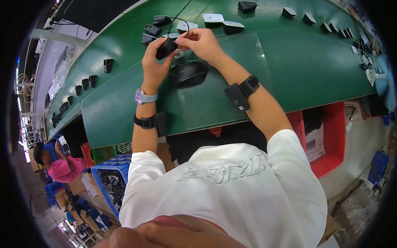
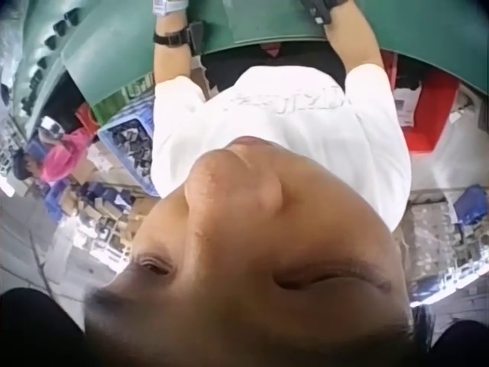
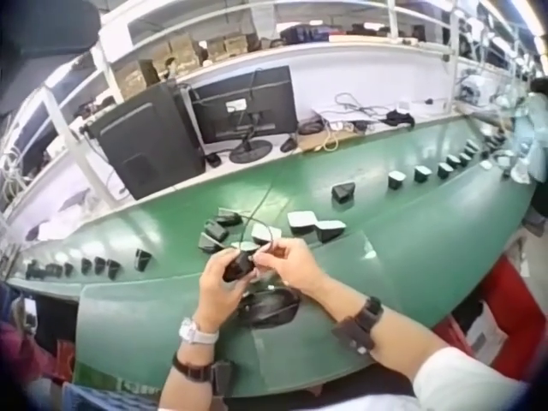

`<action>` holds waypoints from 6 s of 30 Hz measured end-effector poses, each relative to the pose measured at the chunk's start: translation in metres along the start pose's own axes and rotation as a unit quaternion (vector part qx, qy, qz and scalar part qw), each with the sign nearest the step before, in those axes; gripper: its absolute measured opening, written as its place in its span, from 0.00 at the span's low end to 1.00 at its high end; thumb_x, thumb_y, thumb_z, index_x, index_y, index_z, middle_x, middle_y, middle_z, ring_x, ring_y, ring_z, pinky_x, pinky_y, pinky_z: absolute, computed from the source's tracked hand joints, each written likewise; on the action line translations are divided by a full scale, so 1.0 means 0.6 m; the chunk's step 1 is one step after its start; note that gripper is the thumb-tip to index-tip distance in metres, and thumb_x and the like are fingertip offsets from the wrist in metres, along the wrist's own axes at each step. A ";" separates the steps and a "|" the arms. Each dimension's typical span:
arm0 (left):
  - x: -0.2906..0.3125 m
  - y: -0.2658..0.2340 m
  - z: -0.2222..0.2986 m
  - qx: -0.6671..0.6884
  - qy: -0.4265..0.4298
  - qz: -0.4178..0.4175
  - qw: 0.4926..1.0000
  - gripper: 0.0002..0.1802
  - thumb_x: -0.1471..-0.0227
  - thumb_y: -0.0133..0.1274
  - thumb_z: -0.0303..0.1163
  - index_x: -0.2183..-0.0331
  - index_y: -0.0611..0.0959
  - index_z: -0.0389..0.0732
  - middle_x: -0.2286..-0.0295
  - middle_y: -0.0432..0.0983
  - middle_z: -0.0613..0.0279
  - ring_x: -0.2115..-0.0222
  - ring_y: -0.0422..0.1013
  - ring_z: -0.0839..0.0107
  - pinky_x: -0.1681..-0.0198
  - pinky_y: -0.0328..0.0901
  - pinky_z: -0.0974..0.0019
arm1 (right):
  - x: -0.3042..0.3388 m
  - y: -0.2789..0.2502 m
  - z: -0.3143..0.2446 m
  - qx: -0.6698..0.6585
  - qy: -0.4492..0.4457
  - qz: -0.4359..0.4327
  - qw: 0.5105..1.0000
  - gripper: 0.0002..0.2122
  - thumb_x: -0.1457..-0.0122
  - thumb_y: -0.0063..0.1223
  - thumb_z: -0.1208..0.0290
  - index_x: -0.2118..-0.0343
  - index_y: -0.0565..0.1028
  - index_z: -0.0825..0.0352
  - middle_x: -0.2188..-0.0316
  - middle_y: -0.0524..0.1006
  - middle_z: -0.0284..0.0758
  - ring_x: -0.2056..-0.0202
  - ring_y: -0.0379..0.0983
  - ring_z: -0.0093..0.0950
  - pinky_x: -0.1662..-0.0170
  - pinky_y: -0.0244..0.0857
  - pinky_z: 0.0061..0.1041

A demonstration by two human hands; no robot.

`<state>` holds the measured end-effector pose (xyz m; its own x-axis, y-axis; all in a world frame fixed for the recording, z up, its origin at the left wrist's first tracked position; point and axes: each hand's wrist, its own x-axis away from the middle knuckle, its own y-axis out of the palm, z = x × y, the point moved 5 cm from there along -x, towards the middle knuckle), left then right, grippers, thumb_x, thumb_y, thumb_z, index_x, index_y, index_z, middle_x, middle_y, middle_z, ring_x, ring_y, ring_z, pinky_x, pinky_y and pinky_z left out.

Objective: The person picks up a mouse and a charging dock, connects them, and then plugs a cable into the dock to test the connection. After checking the lights, they unplug the cable and set the components back down on the table.

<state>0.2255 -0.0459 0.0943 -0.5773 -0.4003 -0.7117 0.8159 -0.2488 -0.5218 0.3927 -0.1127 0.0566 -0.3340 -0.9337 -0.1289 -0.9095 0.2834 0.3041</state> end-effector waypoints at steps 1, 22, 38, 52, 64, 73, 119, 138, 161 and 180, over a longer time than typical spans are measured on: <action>0.002 0.002 0.001 0.011 -0.016 -0.004 1.000 0.28 0.55 0.70 0.25 0.51 0.79 0.38 0.52 0.75 0.50 0.54 0.76 0.52 0.53 0.74 0.58 | -0.001 -0.002 0.001 0.002 0.002 0.000 1.000 0.08 0.40 0.63 0.74 0.63 0.80 0.74 0.68 0.83 0.36 0.66 0.81 0.23 0.59 0.75 0.21; 0.038 -0.004 -0.102 0.397 -0.331 0.102 0.850 0.34 0.46 0.65 0.26 0.42 0.68 0.34 0.58 0.75 0.55 0.67 0.76 0.71 0.64 0.74 0.66 | 0.056 0.045 -0.023 0.553 -0.165 -0.263 0.773 0.39 0.63 0.72 0.58 0.43 0.70 0.64 0.52 0.73 0.42 0.49 0.69 0.43 0.45 0.66 0.38; 0.037 0.004 -0.060 0.530 -0.315 0.058 0.785 0.30 0.39 0.53 0.19 0.39 0.63 0.36 0.51 0.73 0.49 0.50 0.74 0.58 0.43 0.70 0.56 | 0.021 0.028 -0.023 0.132 -0.177 0.012 0.975 0.33 0.50 0.71 0.76 0.42 0.65 0.67 0.49 0.71 0.37 0.46 0.71 0.28 0.39 0.66 0.30; 0.043 0.012 -0.077 0.493 -0.332 0.023 0.804 0.33 0.44 0.60 0.19 0.40 0.67 0.35 0.59 0.74 0.62 0.57 0.72 0.72 0.50 0.69 0.68 | 0.034 0.030 -0.036 0.287 -0.255 0.058 0.921 0.33 0.55 0.75 0.69 0.45 0.71 0.68 0.54 0.78 0.36 0.52 0.76 0.27 0.44 0.70 0.28; 0.041 0.016 -0.064 0.530 -0.319 0.035 0.785 0.31 0.42 0.56 0.18 0.39 0.67 0.33 0.52 0.74 0.56 0.50 0.73 0.65 0.45 0.69 0.60 | 0.036 0.028 -0.035 0.257 -0.231 0.054 0.937 0.32 0.54 0.74 0.67 0.46 0.73 0.69 0.53 0.79 0.38 0.51 0.77 0.29 0.48 0.72 0.29; 0.039 0.018 -0.060 0.542 -0.304 0.037 0.782 0.31 0.41 0.57 0.21 0.39 0.67 0.32 0.52 0.74 0.55 0.48 0.72 0.62 0.43 0.68 0.57 | 0.036 0.026 -0.039 0.277 -0.236 0.053 0.930 0.31 0.54 0.73 0.65 0.45 0.73 0.68 0.53 0.79 0.37 0.52 0.77 0.31 0.50 0.73 0.30; 0.041 0.022 -0.056 0.359 -0.325 -0.009 0.875 0.34 0.55 0.69 0.18 0.47 0.74 0.31 0.59 0.79 0.61 0.59 0.75 0.74 0.56 0.73 0.69 | 0.030 0.017 -0.030 0.211 -0.227 0.035 0.950 0.33 0.51 0.74 0.71 0.42 0.72 0.71 0.50 0.77 0.38 0.48 0.74 0.27 0.45 0.71 0.28; 0.058 0.029 -0.073 0.480 -0.348 -0.032 0.804 0.30 0.50 0.62 0.15 0.45 0.73 0.32 0.53 0.77 0.57 0.55 0.76 0.68 0.53 0.72 0.66 | 0.059 0.038 -0.064 0.359 -0.370 0.083 0.853 0.34 0.58 0.79 0.59 0.49 0.76 0.70 0.58 0.79 0.39 0.58 0.79 0.32 0.54 0.75 0.28; 0.053 0.031 -0.080 0.470 -0.337 -0.058 0.814 0.35 0.52 0.67 0.20 0.43 0.71 0.31 0.55 0.79 0.54 0.57 0.77 0.67 0.52 0.72 0.65 | 0.046 0.029 -0.053 0.323 -0.365 0.093 0.868 0.32 0.57 0.78 0.56 0.51 0.76 0.69 0.60 0.80 0.37 0.62 0.77 0.30 0.56 0.72 0.26; 0.048 0.015 -0.103 0.223 -0.273 0.100 0.931 0.29 0.51 0.70 0.28 0.50 0.74 0.34 0.63 0.76 0.61 0.68 0.73 0.75 0.65 0.71 0.70 | 0.042 0.039 -0.017 0.447 -0.225 -0.257 0.827 0.27 0.59 0.70 0.62 0.54 0.76 0.66 0.63 0.77 0.38 0.61 0.75 0.37 0.55 0.69 0.34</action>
<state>0.2143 -0.0049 0.0399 -0.4102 -0.8358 -0.3650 0.9075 -0.4138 -0.0723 0.3653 -0.1319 0.0699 0.2777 -0.8625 -0.4232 -0.7116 0.1113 -0.6938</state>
